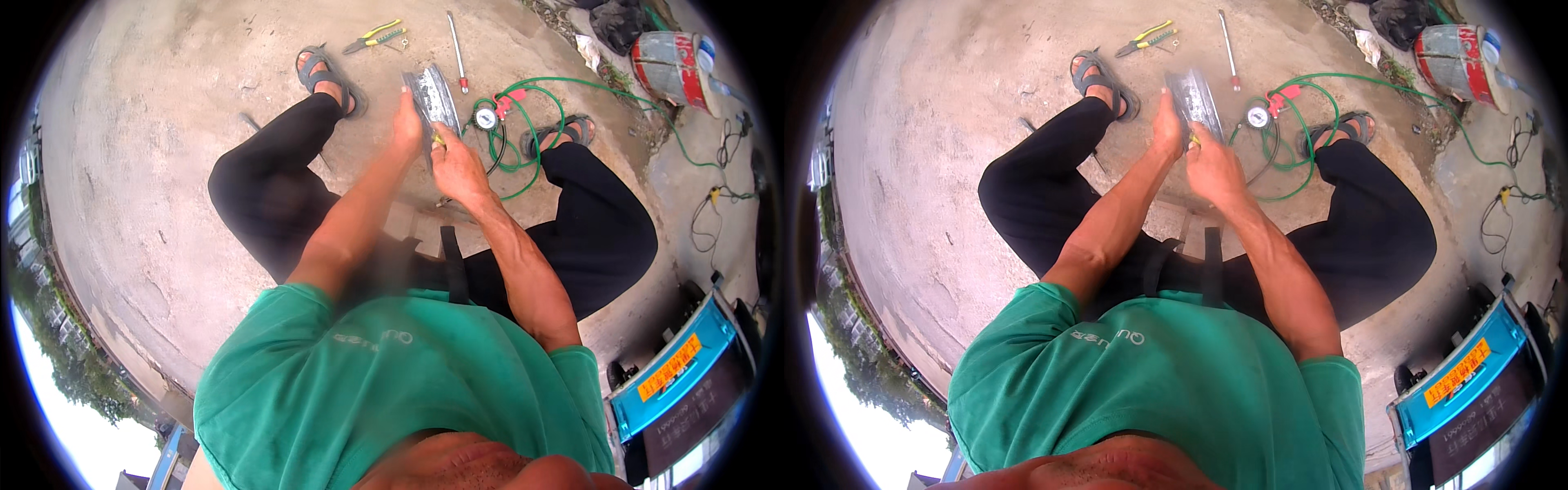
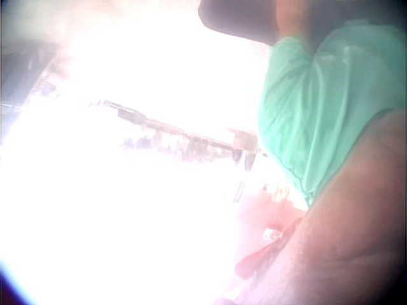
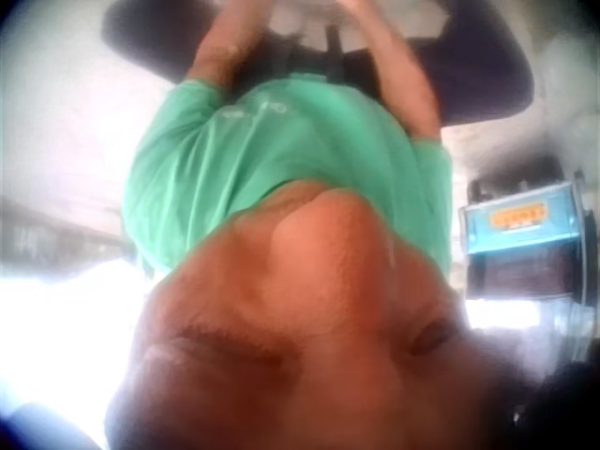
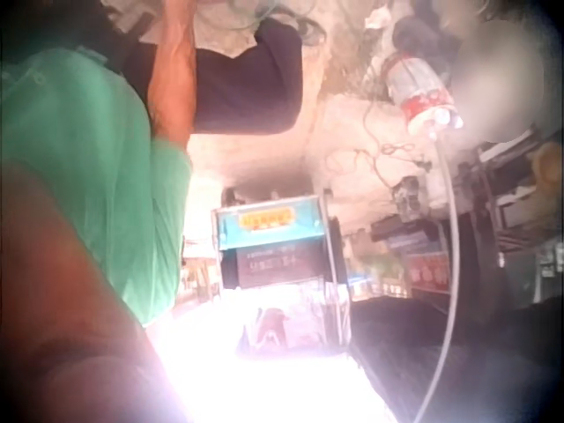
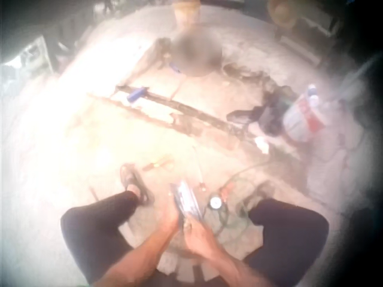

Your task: The person is repairing a wheel rim by scraping its surface with a screwdriver and then inserting a metal valve into the rim hole.

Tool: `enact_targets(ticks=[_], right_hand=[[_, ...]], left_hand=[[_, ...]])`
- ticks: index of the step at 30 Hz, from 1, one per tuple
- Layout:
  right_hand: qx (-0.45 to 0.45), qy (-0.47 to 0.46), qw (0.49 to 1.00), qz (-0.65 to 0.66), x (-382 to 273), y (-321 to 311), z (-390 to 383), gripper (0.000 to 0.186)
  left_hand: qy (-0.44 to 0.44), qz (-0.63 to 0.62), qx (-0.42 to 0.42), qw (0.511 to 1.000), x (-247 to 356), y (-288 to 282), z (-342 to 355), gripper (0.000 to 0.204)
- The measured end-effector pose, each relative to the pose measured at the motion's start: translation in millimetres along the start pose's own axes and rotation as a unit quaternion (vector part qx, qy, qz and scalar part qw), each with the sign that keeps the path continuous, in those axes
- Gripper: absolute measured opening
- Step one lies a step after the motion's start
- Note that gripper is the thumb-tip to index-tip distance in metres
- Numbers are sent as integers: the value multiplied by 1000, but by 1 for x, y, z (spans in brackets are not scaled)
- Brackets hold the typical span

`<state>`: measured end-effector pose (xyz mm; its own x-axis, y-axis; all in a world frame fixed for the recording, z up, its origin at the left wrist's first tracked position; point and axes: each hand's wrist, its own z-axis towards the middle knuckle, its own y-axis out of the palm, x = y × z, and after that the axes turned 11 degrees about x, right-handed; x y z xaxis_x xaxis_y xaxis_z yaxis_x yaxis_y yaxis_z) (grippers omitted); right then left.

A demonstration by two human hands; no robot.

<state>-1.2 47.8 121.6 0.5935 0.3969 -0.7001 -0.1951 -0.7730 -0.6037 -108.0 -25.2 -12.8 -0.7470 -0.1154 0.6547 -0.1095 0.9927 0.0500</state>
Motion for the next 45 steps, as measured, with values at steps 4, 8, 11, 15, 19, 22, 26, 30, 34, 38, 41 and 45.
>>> enact_targets(ticks=[4,8,11,15,19,22,26,30,34,38,41,45], right_hand=[[-43,-15,999,-19,5,-12,-23,45],[-32,-30,999,-25,21,-11,-42,45],[-30,-9,999,-39,0,-5,-12,45],[-62,-5,996,-60,-3,-20,-11,45],[-97,23,993,-67,5,-30,-38,46],[-80,27,995,-52,4,-20,-39,47],[-58,18,995,-84,-7,-10,-37,48],[-31,13,998,-45,-3,2,-39,49],[16,8,999,36,7,17,11,49],[-76,27,997,2,-2,-15,-25,49],[-79,27,996,-27,0,-17,-29,49],[-33,-12,998,-47,1,1,13,50]], left_hand=[[3,-39,-37,999,31,-1,-19,81],[1,8,-16,1000,-15,-16,32,77],[18,23,-69,997,-25,-25,39,73],[72,38,-38,996,-37,-23,32,76],[30,-8,-76,997,-40,-28,47,81],[26,-14,-80,996,-20,-23,34,79],[14,-11,-64,998,5,-12,22,84],[4,-67,-131,989,5,-17,24,82],[109,52,-42,992,-35,-14,11,78],[43,-8,-55,998,-25,-25,33,79],[80,-14,-45,996,-49,-30,50,78],[127,84,-55,987,-43,-37,28,74]])
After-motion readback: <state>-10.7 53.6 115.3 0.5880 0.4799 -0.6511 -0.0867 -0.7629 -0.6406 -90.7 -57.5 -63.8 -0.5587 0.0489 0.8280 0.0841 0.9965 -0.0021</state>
